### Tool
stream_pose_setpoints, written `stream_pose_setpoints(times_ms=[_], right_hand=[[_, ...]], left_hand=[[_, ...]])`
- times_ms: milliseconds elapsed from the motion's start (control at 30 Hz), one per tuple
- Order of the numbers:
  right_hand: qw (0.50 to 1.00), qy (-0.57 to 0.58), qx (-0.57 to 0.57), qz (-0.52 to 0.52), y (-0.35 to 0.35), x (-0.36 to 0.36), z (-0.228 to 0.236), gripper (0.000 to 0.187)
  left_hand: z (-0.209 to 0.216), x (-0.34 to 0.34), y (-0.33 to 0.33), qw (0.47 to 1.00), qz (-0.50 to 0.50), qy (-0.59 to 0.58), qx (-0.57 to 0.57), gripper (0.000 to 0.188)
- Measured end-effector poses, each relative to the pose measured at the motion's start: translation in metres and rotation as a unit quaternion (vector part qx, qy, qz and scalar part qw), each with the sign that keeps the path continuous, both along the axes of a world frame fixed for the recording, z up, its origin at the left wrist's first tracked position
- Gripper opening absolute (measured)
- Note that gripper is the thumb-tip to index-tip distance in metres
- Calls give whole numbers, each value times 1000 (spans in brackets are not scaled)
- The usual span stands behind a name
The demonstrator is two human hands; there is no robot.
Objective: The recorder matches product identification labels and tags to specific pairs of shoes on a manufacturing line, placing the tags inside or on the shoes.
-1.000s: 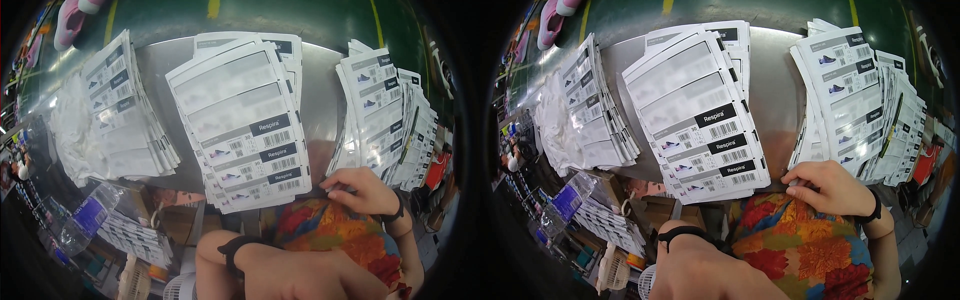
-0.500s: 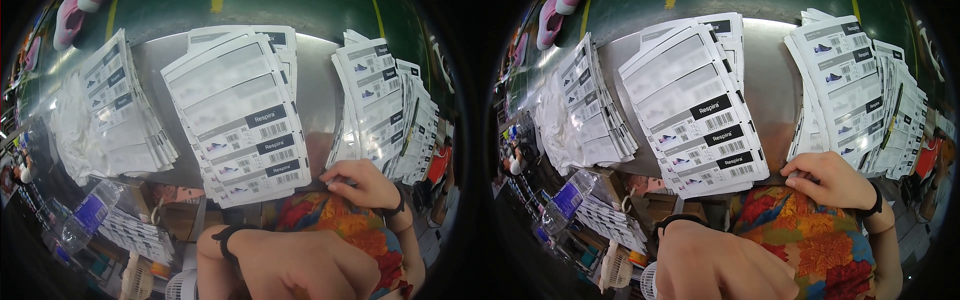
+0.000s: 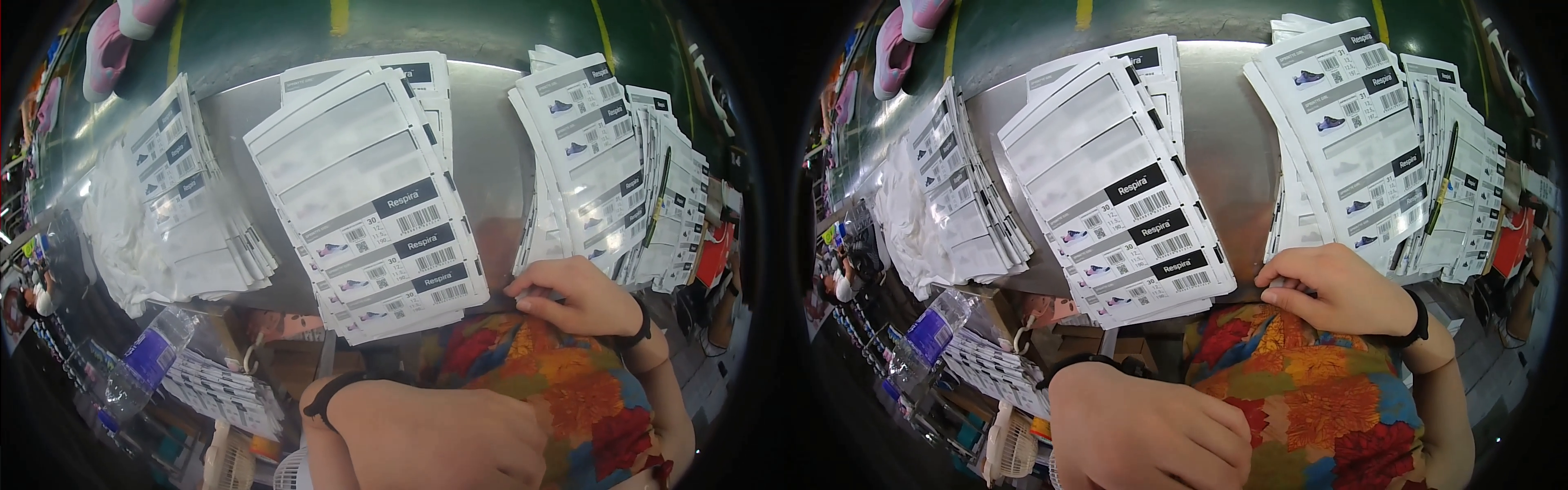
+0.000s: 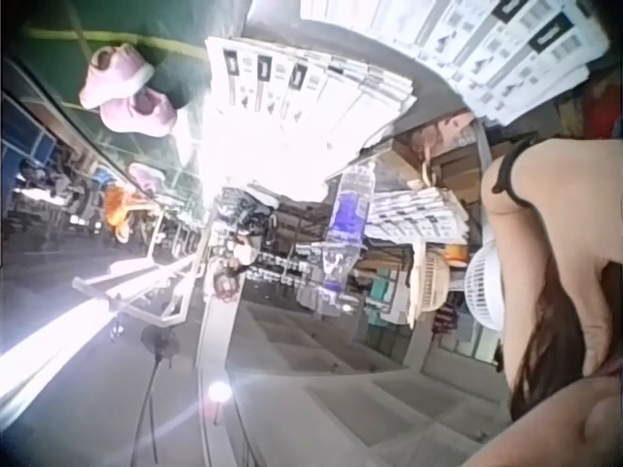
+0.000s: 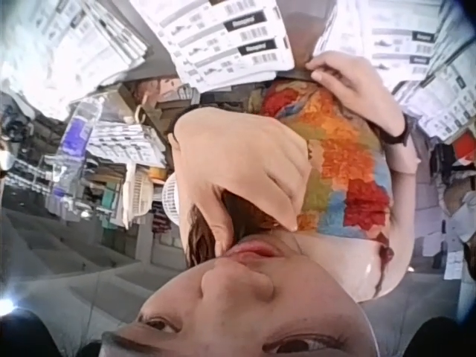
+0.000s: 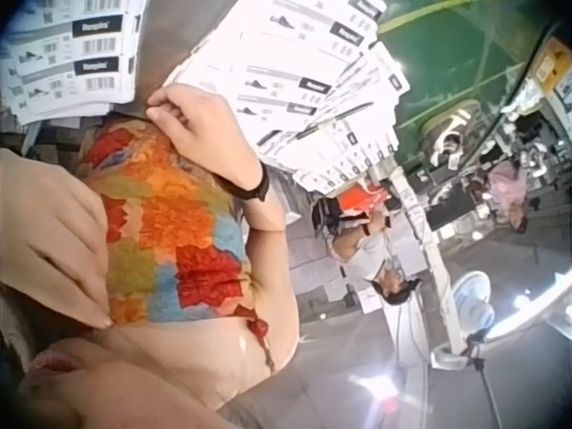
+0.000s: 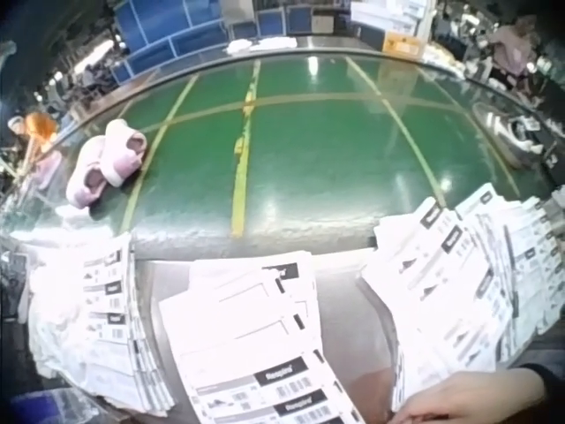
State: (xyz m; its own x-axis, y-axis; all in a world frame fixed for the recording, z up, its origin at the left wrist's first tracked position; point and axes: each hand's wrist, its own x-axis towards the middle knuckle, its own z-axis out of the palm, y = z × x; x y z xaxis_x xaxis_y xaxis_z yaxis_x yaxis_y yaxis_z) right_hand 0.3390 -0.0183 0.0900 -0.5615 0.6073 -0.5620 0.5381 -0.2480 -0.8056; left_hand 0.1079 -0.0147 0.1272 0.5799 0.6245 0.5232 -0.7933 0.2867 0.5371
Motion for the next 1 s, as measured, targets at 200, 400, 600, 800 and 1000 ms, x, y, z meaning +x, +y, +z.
stream_pose_setpoints(times_ms=[200, 400, 600, 800, 1000], right_hand=[[1000, -2, 8, -9, -3, 0, -2, 16], [1000, 8, 16, -3, -2, 1, -4, 16], [999, 24, 33, -8, -3, 3, -5, 15], [1000, 21, 12, -14, -4, 3, -4, 15], [1000, 18, 21, -5, 0, 3, -3, 17]], left_hand=[[4, 13, 2, 985, -136, -55, 93, 38], [11, 18, 0, 983, -138, -90, 76, 27], [19, 4, 1, 991, -31, -12, 133, 21], [41, -25, -9, 954, 199, 161, 154, 23], [59, -33, -13, 958, 217, 85, 170, 25]])
